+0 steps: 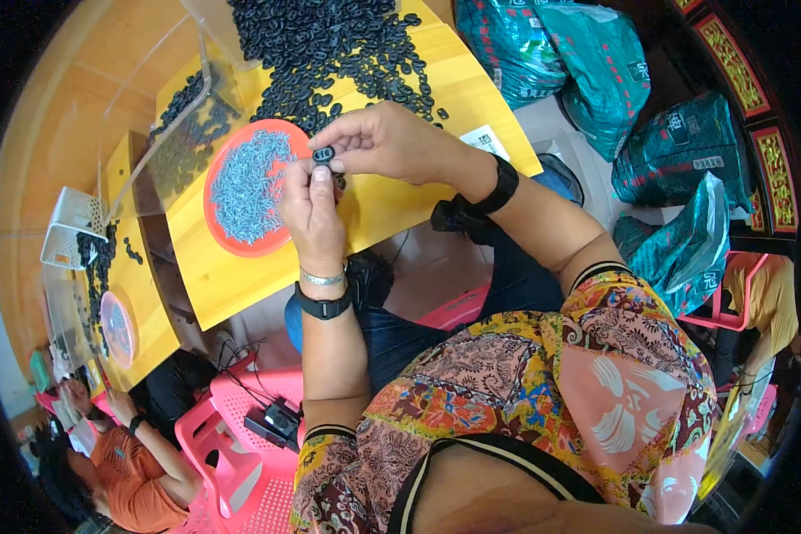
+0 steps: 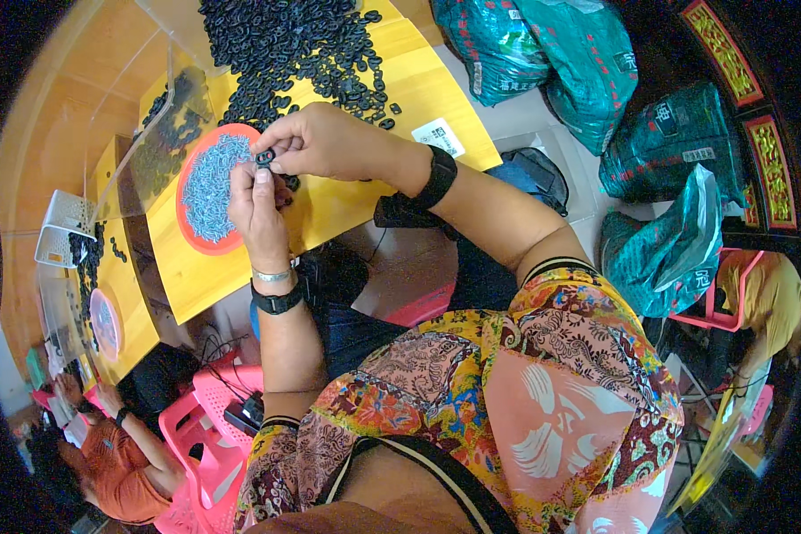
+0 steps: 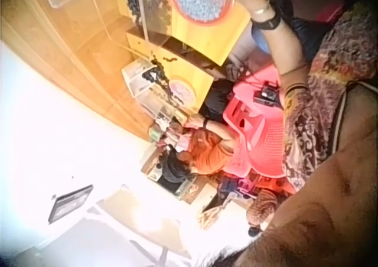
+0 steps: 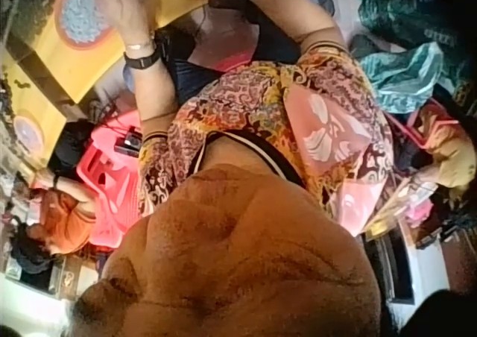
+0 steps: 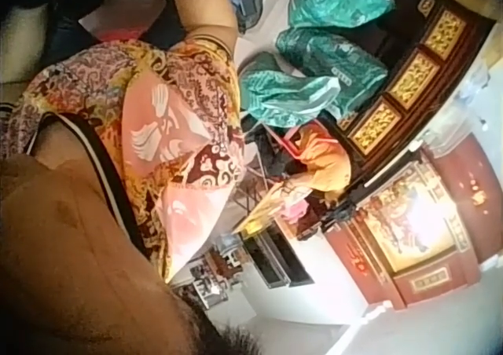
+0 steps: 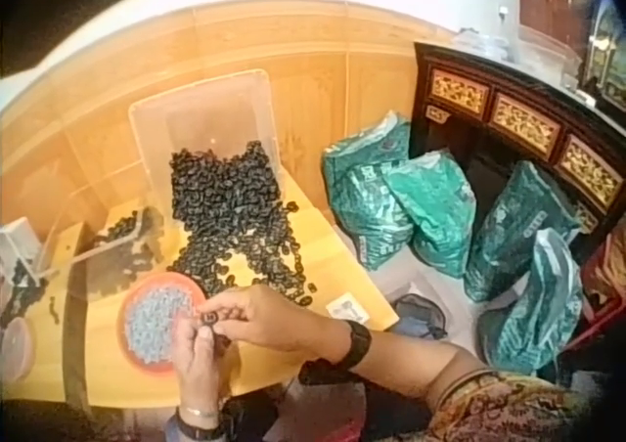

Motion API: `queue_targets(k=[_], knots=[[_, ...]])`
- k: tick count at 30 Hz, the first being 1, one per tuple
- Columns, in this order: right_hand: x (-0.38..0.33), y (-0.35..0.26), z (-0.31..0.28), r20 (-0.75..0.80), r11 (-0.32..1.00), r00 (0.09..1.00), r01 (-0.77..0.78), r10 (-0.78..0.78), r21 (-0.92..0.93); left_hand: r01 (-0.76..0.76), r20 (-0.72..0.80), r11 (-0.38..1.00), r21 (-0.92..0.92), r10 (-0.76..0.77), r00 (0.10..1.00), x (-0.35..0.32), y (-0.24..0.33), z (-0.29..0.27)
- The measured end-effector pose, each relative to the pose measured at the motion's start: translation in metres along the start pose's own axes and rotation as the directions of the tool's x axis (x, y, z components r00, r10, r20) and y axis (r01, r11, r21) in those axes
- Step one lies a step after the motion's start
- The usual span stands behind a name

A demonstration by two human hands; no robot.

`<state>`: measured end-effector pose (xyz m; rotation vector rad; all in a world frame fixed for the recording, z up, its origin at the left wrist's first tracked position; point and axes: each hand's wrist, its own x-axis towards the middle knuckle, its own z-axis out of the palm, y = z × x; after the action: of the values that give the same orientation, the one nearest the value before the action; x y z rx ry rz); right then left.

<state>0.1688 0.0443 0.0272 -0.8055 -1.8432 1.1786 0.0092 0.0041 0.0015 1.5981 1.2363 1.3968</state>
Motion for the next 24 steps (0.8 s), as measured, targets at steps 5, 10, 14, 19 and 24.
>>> queue_targets(k=[5,10,14,19,24], knots=[[0.0,-0.005,-0.004,0.025,0.995,0.999,-0.026,0.024,0.095,-0.076,-0.005,0.997,-0.008,0.076,0.997,-0.003,0.005,0.002],[-0.001,-0.008,-0.007,0.061,0.988,0.998,-0.025,0.016,0.151,-0.094,-0.085,0.991,-0.094,0.086,0.993,-0.006,0.008,0.009],[-0.002,-0.01,-0.009,0.054,0.995,0.999,-0.001,-0.004,0.097,-0.183,-0.058,0.975,0.123,0.192,0.98,-0.005,0.0,0.004],[-0.004,-0.016,-0.01,0.06,1.0,0.998,-0.012,0.011,0.007,-0.227,-0.023,0.946,0.231,0.239,0.971,-0.005,0.0,0.003],[-0.005,-0.018,-0.008,0.045,1.0,0.999,-0.009,0.01,-0.022,-0.247,-0.047,0.94,0.235,0.265,0.963,-0.004,-0.003,0.004]])
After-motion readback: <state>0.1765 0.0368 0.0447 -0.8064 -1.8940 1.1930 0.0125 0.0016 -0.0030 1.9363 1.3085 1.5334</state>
